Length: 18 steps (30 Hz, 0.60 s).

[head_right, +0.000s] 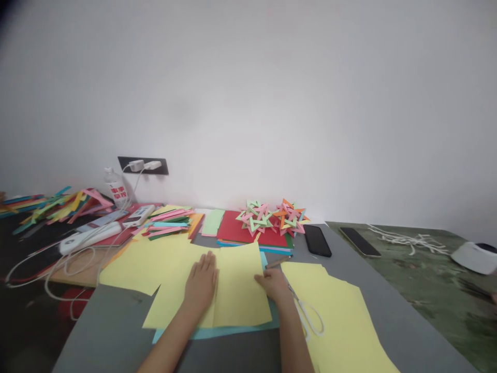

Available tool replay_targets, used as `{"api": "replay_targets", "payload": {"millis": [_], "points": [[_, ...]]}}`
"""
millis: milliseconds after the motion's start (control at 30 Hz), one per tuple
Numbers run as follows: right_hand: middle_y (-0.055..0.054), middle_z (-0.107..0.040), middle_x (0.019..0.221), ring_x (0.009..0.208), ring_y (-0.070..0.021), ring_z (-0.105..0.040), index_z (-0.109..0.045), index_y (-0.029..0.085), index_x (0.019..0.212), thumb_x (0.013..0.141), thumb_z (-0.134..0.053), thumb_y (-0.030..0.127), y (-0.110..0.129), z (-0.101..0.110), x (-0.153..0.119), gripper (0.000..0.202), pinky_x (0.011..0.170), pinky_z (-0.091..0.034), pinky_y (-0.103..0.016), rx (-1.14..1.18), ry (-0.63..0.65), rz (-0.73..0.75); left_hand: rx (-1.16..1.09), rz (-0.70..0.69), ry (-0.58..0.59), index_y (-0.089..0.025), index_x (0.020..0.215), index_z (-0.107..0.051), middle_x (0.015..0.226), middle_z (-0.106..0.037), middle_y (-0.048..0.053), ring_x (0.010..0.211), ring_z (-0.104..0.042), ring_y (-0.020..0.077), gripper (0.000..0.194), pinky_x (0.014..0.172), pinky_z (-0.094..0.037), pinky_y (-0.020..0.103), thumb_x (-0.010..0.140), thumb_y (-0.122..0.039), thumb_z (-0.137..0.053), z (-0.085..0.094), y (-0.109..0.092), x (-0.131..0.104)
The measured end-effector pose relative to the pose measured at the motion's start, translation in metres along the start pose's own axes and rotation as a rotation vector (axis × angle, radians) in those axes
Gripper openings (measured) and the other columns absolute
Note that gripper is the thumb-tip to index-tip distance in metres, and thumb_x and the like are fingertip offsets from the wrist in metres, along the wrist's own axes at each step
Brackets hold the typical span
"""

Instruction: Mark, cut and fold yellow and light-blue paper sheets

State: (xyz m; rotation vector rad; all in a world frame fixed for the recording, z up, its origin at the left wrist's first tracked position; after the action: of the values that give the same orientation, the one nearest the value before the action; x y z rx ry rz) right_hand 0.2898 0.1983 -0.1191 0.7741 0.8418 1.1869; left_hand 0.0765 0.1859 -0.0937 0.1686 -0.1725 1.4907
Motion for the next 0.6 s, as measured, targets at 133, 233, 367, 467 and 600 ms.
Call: {"api": "replay_targets", "payload": {"millis": [133, 233, 367, 467, 600], "points": [[0.002, -0.047, 0.039, 0.045, -0.0117, -0.047, -0.049, 0.017, 0.039, 0.064, -0.057, 0.035, -0.001, 0.006, 0.003, 0.032, 0.042, -0.03, -0.021, -0.121, -0.104, 0.081, 0.001, -0.032, 0.025, -0.014, 0.128, -0.038, 0.138, -0.033, 0.006, 0.127, -0.025, 0.0225, 0.046, 0.102, -0.023, 0.04, 0.084, -0.02, -0.024, -0.005, -0.001, -0.006], [0.002, -0.046, 0.036, 0.04, -0.0118, -0.046, -0.052, 0.018, 0.041, 0.066, -0.056, 0.036, 0.0, 0.01, 0.001, 0.031, 0.04, -0.031, -0.021, -0.114, -0.108, 0.022, -0.014, -0.068, 0.014, -0.016, 0.13, -0.034, 0.139, -0.031, 0.006, 0.128, -0.022, 0.0215, 0.047, 0.102, -0.022, 0.041, 0.083, -0.017, -0.025, -0.009, 0.002, -0.008], [0.004, -0.043, 0.034, 0.035, -0.0099, -0.042, -0.052, 0.017, 0.041, 0.065, -0.059, 0.033, 0.001, 0.01, -0.002, 0.029, 0.038, -0.031, -0.021, -0.064, -0.051, -0.017, -0.032, -0.075, 0.011, -0.02, 0.131, -0.031, 0.14, -0.028, 0.005, 0.129, -0.019, 0.021, 0.047, 0.102, -0.022, 0.042, 0.085, -0.02, -0.024, -0.01, 0.004, -0.008], [0.004, -0.041, 0.032, 0.034, -0.0091, -0.041, -0.049, 0.017, 0.039, 0.064, -0.061, 0.029, 0.0, 0.009, -0.002, 0.029, 0.037, -0.031, -0.021, -0.038, -0.025, -0.053, -0.041, -0.07, 0.022, -0.022, 0.131, -0.031, 0.141, -0.027, 0.003, 0.129, -0.019, 0.0203, 0.046, 0.102, -0.022, 0.041, 0.086, -0.022, -0.023, -0.01, 0.003, -0.008], [0.004, -0.042, 0.031, 0.032, -0.0091, -0.042, -0.049, 0.017, 0.039, 0.064, -0.061, 0.03, -0.003, 0.009, -0.002, 0.031, 0.036, -0.032, -0.021, 0.062, 0.041, -0.097, -0.048, -0.069, 0.022, -0.022, 0.131, -0.031, 0.141, -0.026, 0.003, 0.129, -0.018, 0.0201, 0.046, 0.103, -0.021, 0.041, 0.086, -0.023, -0.023, -0.012, 0.003, -0.008]]}}
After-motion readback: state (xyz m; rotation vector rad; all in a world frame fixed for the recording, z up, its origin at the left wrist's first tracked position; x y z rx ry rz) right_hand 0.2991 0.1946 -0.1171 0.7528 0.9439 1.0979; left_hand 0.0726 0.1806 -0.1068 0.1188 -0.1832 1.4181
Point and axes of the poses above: each hand's wrist, its own x-axis towards the middle knuckle, its own z-axis out of the back of the hand, y = z × x, the point moved 1 cm from there along x, towards the middle knuckle
